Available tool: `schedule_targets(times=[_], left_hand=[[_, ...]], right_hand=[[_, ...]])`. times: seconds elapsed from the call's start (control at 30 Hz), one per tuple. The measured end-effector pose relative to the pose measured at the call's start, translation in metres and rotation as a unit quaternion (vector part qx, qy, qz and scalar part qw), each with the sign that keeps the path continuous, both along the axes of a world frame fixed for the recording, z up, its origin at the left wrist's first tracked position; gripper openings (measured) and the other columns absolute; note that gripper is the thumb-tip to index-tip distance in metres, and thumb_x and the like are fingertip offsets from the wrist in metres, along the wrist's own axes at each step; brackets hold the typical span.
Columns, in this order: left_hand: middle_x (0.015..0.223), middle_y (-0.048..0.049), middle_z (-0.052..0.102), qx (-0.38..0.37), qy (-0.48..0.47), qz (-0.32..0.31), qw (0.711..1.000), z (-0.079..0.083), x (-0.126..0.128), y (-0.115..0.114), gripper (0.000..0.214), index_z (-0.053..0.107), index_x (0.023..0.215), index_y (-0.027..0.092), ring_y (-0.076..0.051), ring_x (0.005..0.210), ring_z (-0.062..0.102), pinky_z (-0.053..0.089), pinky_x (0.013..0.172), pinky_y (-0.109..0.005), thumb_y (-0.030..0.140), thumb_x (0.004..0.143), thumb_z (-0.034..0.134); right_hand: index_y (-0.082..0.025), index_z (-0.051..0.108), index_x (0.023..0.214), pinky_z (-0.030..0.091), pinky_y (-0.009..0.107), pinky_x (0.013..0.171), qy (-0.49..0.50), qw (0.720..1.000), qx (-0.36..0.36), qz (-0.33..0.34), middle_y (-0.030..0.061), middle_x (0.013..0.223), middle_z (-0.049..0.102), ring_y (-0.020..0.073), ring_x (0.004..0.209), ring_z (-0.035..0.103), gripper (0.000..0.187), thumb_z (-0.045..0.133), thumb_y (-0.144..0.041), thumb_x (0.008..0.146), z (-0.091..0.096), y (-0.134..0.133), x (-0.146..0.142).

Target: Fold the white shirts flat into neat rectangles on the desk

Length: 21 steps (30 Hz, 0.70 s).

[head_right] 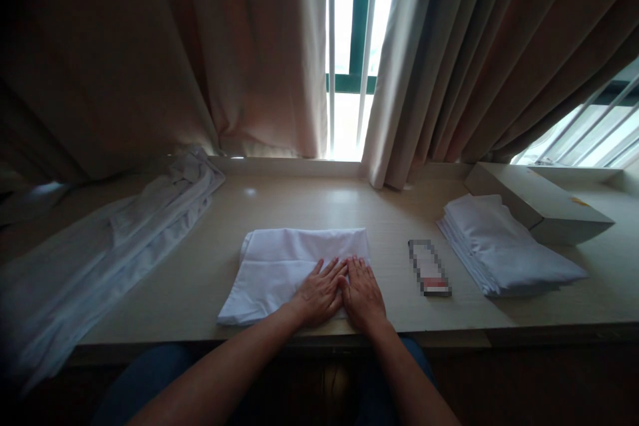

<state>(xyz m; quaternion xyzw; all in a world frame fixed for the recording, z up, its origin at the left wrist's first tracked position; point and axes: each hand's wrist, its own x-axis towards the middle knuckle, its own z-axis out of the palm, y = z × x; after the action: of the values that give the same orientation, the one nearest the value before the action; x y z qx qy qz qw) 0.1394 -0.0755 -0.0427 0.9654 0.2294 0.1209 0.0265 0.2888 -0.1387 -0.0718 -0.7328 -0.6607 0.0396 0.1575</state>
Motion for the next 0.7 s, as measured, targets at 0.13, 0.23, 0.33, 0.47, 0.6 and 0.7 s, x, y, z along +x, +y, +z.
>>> schedule_targets(times=[0.13, 0.23, 0.33, 0.47, 0.6, 0.7], left_hand=[[0.153, -0.0064, 0.026, 0.015, 0.014, 0.082, 0.996, -0.006, -0.044, 0.008, 0.061, 0.027, 0.146, 0.025, -0.027, 0.141, 0.019, 0.011, 0.113, -0.051, 0.054, 0.092, 0.028], [0.154, -0.0053, 0.022, 0.013, 0.047, 0.184, 0.982, -0.014, -0.111, 0.019, 0.064, 0.027, 0.146, 0.03, -0.03, 0.142, 0.015, 0.009, 0.112, -0.055, 0.06, 0.089, 0.032], [0.155, -0.0034, 0.018, 0.007, 0.066, 0.239, 0.969, -0.02, -0.175, 0.026, 0.066, 0.021, 0.147, 0.031, -0.029, 0.142, 0.013, 0.009, 0.112, -0.054, 0.061, 0.089, 0.03], [0.156, -0.0021, 0.013, 0.011, 0.062, 0.255, 0.965, -0.023, -0.212, 0.026, 0.069, 0.021, 0.147, 0.029, -0.028, 0.143, 0.01, 0.009, 0.114, -0.05, 0.062, 0.088, 0.032], [0.156, -0.0021, 0.013, 0.005, 0.049, 0.264, 0.963, -0.019, -0.207, 0.022, 0.069, 0.022, 0.147, 0.029, -0.027, 0.143, 0.01, 0.007, 0.115, -0.048, 0.062, 0.088, 0.031], [0.156, -0.0021, 0.014, -0.012, 0.046, 0.268, 0.962, -0.014, -0.204, 0.019, 0.068, 0.023, 0.147, 0.029, -0.026, 0.143, 0.009, 0.005, 0.115, -0.048, 0.062, 0.088, 0.031]], right_hand=[[-0.012, 0.024, 0.147, 0.009, 0.039, 0.116, -0.02, 1.0, -0.01, -0.02, 0.0085, 0.153, 0.021, 0.0205, 0.142, 0.012, 0.067, 0.012, -0.053, 0.096, 0.004, 0.001, -0.005], [-0.013, 0.021, 0.148, 0.007, 0.039, 0.116, -0.028, 0.999, -0.015, -0.032, 0.0074, 0.154, 0.018, 0.0202, 0.142, 0.011, 0.067, 0.013, -0.054, 0.096, 0.005, 0.0, -0.008], [-0.014, 0.02, 0.149, 0.006, 0.039, 0.116, -0.033, 0.999, -0.025, -0.031, 0.0069, 0.154, 0.016, 0.0197, 0.143, 0.009, 0.067, 0.012, -0.054, 0.096, 0.004, -0.001, -0.009], [-0.014, 0.019, 0.149, 0.005, 0.038, 0.116, -0.043, 0.998, -0.038, -0.03, 0.0068, 0.155, 0.015, 0.019, 0.143, 0.009, 0.068, 0.011, -0.055, 0.095, 0.004, -0.001, -0.01], [-0.013, 0.019, 0.149, 0.005, 0.038, 0.116, -0.052, 0.997, -0.05, -0.032, 0.0069, 0.155, 0.015, 0.0186, 0.143, 0.008, 0.068, 0.01, -0.055, 0.095, 0.004, 0.001, -0.012], [-0.013, 0.018, 0.149, 0.004, 0.039, 0.116, -0.052, 0.996, -0.059, -0.034, 0.0067, 0.155, 0.013, 0.0185, 0.143, 0.007, 0.068, 0.01, -0.054, 0.095, 0.001, 0.001, -0.013]])
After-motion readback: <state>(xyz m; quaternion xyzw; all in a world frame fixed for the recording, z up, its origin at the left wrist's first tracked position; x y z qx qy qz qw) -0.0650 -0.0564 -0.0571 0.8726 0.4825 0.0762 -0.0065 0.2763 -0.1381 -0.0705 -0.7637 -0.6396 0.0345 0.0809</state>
